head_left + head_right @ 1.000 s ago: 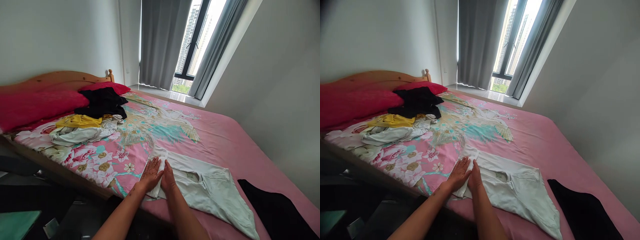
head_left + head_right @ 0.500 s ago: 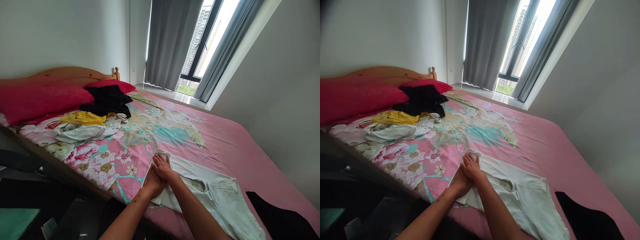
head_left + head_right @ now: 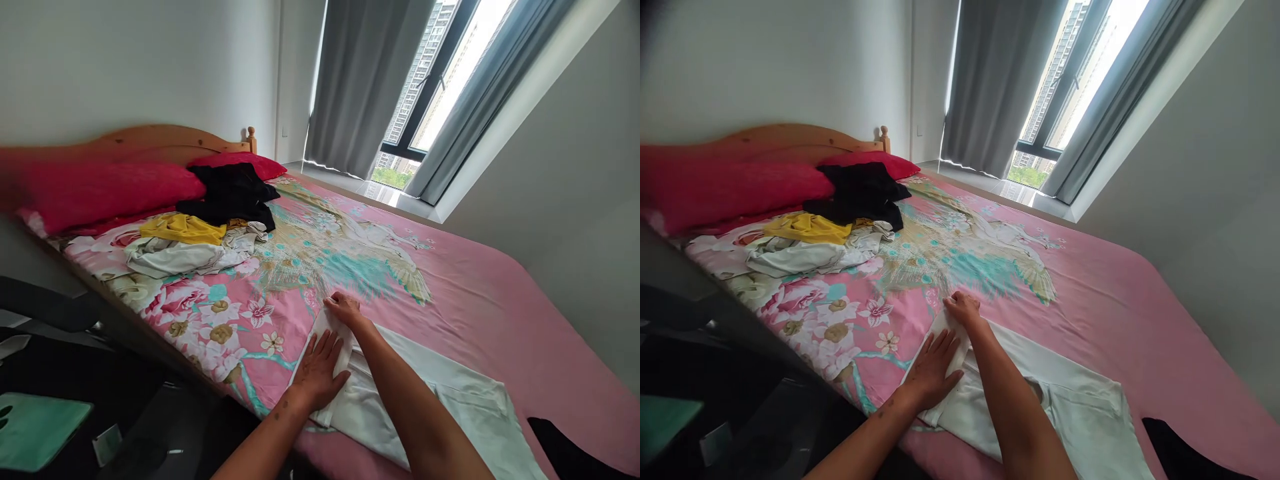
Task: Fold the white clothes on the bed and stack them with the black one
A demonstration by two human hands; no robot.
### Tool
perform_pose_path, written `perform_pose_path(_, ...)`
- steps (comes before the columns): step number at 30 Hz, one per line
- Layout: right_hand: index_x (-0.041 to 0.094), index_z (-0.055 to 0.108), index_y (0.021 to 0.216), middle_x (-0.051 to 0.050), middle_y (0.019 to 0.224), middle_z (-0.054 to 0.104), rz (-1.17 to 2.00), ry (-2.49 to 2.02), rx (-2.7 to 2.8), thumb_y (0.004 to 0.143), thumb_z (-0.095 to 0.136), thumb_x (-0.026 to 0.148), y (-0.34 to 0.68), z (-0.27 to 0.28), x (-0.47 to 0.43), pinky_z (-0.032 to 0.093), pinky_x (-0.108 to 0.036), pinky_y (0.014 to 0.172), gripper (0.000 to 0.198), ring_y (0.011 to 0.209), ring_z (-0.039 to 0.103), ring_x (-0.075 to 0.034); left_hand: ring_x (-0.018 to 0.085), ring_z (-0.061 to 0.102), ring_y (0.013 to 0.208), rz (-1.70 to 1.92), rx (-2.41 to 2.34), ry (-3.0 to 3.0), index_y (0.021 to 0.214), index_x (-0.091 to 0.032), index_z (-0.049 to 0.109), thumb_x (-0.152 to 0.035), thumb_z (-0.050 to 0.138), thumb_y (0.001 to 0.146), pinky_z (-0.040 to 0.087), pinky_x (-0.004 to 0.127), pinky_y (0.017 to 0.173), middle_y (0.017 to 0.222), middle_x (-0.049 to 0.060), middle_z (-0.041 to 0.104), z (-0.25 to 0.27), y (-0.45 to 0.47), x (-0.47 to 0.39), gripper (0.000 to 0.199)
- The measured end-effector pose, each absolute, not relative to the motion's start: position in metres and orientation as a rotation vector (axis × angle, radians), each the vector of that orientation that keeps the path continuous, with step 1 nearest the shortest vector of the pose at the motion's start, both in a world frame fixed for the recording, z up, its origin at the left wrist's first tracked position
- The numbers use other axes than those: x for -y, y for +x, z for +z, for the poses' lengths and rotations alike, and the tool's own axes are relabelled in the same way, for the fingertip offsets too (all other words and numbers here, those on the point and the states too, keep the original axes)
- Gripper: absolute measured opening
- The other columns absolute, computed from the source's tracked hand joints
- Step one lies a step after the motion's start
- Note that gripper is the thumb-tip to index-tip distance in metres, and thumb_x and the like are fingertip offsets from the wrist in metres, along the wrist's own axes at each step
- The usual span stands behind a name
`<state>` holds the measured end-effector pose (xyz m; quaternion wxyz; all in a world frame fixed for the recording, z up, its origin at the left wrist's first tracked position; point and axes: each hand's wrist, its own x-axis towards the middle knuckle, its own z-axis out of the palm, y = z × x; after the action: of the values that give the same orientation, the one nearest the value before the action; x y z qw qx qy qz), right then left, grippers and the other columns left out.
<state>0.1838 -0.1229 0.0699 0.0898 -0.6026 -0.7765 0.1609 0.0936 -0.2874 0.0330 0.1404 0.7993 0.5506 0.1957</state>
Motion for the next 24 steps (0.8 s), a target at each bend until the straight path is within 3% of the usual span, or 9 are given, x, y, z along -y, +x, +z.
perform_pose_path(4, 0.018, 0.065, 0.1, -0.007, 0.095, 0.067, 0.472, -1.691, 2.381, 0.089, 0.045, 0.038, 0.179, 0.06, 0.118, 0.031, -0.03, 0.088, 0.031, 0.094, 0.058, -0.018, 0.024, 0.009, 0.142, 0.549, -1.596, 2.277, 0.147, -0.024, 0.017, -0.058, 0.032, 0.088, 0.01, 0.051, 0.116, 0.154, 0.005, 0.018, 0.032, 0.093, 0.288, 0.069)
perform_pose_path(10, 0.012, 0.063, 0.108, -0.015, 0.105, 0.064, 0.397, -1.808, 2.284, 0.091, 0.043, 0.035, 0.167, 0.058, 0.123, 0.027, -0.04, 0.098, 0.034, 0.106, 0.056, -0.025, 0.023, 0.011, 0.142, 0.544, -1.595, 2.272, 0.148, -0.027, 0.012, -0.055, 0.033, 0.089, 0.009, 0.051, 0.116, 0.154, 0.003, 0.017, 0.035, 0.094, 0.286, 0.069)
perform_pose_path(14, 0.013, 0.044, 0.135, -0.015, 0.137, 0.044, 0.336, -1.804, 2.233, 0.093, 0.036, 0.042, 0.16, 0.068, 0.166, 0.008, -0.049, 0.11, 0.051, 0.131, 0.034, -0.027, 0.026, 0.009, 0.142, 0.555, -1.614, 2.343, 0.149, -0.026, 0.008, -0.049, 0.037, 0.088, 0.006, 0.051, 0.116, 0.154, 0.003, 0.017, 0.037, 0.098, 0.281, 0.071)
perform_pose_path(17, 0.014, 0.035, 0.141, -0.011, 0.148, 0.029, 0.347, -1.73, 2.244, 0.094, 0.028, 0.048, 0.163, 0.06, 0.216, -0.001, -0.049, 0.112, 0.058, 0.14, 0.017, -0.023, 0.027, 0.004, 0.143, 0.56, -1.638, 2.408, 0.148, -0.028, 0.005, -0.038, 0.038, 0.088, 0.001, 0.051, 0.115, 0.155, 0.001, 0.012, 0.03, 0.1, 0.278, 0.07)
perform_pose_path(24, 0.015, 0.035, 0.141, -0.01, 0.147, 0.032, 0.685, -1.742, 1.99, 0.096, 0.021, 0.044, 0.177, 0.05, 0.247, 0.005, -0.048, 0.113, 0.055, 0.139, 0.02, -0.02, 0.027, 0.005, 0.143, 0.448, -1.625, 2.474, 0.147, -0.032, 0.013, -0.034, 0.047, 0.081, -0.001, 0.05, 0.114, 0.156, 0.0, 0.009, 0.024, 0.102, 0.278, 0.074)
